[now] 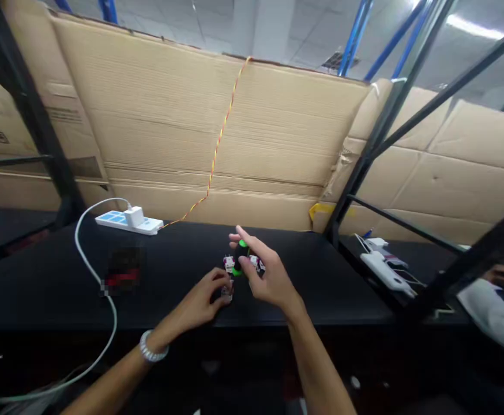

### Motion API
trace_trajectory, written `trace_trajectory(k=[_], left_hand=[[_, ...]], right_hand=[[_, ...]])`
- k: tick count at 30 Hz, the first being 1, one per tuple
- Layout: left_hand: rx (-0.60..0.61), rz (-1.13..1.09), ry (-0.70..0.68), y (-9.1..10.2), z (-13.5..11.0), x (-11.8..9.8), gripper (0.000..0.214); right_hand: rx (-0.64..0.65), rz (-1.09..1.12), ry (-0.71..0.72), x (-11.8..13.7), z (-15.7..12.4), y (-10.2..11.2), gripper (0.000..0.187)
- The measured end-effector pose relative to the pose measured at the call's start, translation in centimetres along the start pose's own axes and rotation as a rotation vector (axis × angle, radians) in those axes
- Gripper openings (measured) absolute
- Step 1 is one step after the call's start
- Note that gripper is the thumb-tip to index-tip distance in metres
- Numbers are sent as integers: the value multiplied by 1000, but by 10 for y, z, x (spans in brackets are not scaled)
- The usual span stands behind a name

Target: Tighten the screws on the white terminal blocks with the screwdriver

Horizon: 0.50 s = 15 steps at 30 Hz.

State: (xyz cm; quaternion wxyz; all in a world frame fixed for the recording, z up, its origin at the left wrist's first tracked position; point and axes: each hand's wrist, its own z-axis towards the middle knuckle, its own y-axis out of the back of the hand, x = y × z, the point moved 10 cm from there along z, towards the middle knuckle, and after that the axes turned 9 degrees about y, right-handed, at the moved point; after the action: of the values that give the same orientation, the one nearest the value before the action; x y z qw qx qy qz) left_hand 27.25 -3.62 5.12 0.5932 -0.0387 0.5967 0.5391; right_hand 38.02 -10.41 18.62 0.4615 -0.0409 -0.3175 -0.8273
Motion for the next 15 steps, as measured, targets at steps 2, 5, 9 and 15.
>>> trace_trajectory(k=[2,5,9,15], left_hand=[[-3,4,3,0,0,0,15],[-6,12,6,1,0,0,16],[-4,7,19,1,0,1,17],[4,-10,45,0,0,1,19]], right_hand=[[-63,-70,-2,-2,0,7,49],[-98,-196,28,1,0,15,53],[26,-1,23,-1,-1,4,57],[-130,-144,33,1,-2,17,43]])
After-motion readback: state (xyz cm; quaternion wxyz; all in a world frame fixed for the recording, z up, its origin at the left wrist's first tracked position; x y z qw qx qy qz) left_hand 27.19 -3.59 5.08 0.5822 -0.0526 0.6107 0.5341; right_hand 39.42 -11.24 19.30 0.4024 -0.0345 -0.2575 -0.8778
